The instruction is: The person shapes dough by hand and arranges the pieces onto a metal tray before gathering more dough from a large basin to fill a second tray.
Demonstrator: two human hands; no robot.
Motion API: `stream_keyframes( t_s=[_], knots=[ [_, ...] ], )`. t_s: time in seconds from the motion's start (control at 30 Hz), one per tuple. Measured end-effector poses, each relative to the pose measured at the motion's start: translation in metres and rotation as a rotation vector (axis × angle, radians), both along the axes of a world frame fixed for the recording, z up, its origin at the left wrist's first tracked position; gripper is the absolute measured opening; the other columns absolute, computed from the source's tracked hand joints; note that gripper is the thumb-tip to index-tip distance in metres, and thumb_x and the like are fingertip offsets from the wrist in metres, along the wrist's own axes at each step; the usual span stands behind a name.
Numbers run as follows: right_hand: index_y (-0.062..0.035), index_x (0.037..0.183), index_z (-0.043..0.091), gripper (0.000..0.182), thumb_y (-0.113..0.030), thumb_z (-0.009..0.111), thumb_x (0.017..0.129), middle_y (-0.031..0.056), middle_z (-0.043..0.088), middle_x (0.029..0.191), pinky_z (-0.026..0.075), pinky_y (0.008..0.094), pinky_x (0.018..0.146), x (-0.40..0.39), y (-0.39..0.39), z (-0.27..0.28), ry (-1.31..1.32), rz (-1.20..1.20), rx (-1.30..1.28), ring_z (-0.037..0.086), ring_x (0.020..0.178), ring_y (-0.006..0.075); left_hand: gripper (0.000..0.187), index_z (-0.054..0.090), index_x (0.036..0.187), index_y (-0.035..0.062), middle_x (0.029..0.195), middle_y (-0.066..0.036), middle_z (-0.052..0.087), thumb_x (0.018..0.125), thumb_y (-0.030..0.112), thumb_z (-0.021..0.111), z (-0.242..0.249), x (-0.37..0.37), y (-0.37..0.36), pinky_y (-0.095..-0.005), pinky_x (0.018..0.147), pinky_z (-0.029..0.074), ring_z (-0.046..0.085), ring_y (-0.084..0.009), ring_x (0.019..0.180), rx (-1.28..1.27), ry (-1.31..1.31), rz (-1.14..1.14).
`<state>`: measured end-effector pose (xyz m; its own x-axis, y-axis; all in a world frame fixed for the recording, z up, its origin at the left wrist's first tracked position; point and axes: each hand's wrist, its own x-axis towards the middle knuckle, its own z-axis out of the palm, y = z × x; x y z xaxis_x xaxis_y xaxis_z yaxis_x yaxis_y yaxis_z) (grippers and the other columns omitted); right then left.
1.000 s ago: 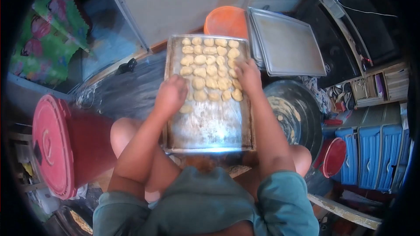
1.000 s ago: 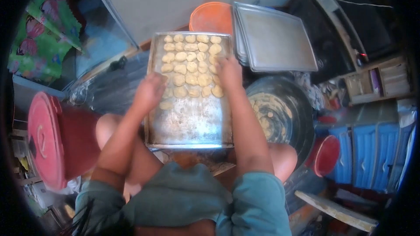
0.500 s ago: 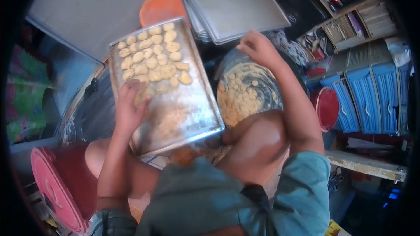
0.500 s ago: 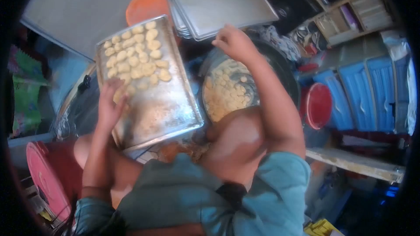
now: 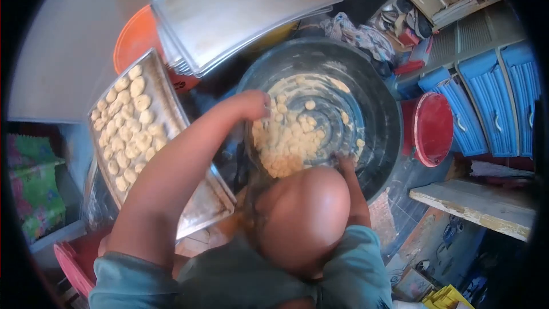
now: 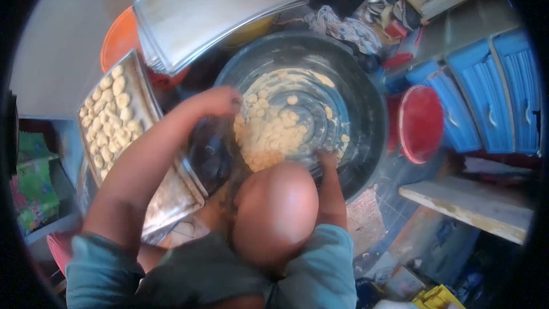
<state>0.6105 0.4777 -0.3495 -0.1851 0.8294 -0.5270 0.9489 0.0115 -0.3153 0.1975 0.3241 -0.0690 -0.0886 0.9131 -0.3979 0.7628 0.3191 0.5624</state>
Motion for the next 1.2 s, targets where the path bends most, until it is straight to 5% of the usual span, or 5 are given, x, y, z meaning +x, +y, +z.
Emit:
stream_keyframes(
  t_s=[0.5,0.67,0.83,0.93,1.2],
  knots=[
    [-0.0201,0.141,0.038,0.090,-0.048,0.078,0.065,0.0228,0.020,0.149,0.032,0.0504,0.105,-0.219,-0.054,0.075,-0.079,0.448,-0.005,0.025,0.133,0.0457,0.099,0.028,0.146,0.0254,0.156,-0.013,0.006,0.063,0.000,0.077,-0.201,0.028,0.070,-0.0477,0.103,0.039,0.035,-0.0413,0.132,-0.180,0.179,-0.075],
    [-0.0199,0.123,0.054,0.062,-0.033,0.077,0.067,0.0153,0.038,0.137,0.042,0.0523,0.094,-0.192,-0.028,0.046,0.014,0.469,0.081,0.037,0.125,0.0402,0.097,0.024,0.148,0.0262,0.154,-0.015,0.017,0.068,0.010,0.076,-0.203,0.043,0.061,-0.0461,0.107,0.033,0.026,-0.0386,0.137,-0.333,0.217,-0.187],
    [-0.0120,0.115,0.056,0.049,-0.017,0.074,0.069,0.0160,0.053,0.118,0.050,0.0438,0.082,-0.148,-0.006,0.025,0.198,0.323,0.192,0.058,0.099,0.0294,0.059,0.050,0.125,0.0143,0.137,-0.016,0.040,0.071,0.010,0.073,-0.270,0.070,0.042,-0.0457,0.099,0.043,0.039,-0.0401,0.128,-0.221,-0.564,1.035],
    [-0.0095,0.112,0.058,0.043,-0.007,0.069,0.071,0.0127,0.057,0.106,0.053,0.0348,0.067,-0.087,0.022,-0.037,0.455,-0.155,0.135,0.061,0.085,0.0224,0.047,0.052,0.121,0.0088,0.126,-0.019,0.050,0.077,0.014,0.066,-0.245,0.062,0.038,-0.0437,0.095,0.045,0.048,-0.0385,0.119,-0.215,0.204,0.218],
    [0.0054,0.105,0.057,0.037,-0.001,0.064,0.070,0.0147,0.060,0.098,0.049,0.0329,0.064,-0.104,0.018,0.165,0.716,-0.425,0.667,0.059,0.076,0.0234,0.054,0.060,0.112,-0.0015,0.110,-0.025,0.062,0.069,0.029,0.071,-0.141,0.068,0.113,-0.0427,0.091,0.047,0.061,-0.0299,0.102,0.015,-0.301,0.721]
  ],
)
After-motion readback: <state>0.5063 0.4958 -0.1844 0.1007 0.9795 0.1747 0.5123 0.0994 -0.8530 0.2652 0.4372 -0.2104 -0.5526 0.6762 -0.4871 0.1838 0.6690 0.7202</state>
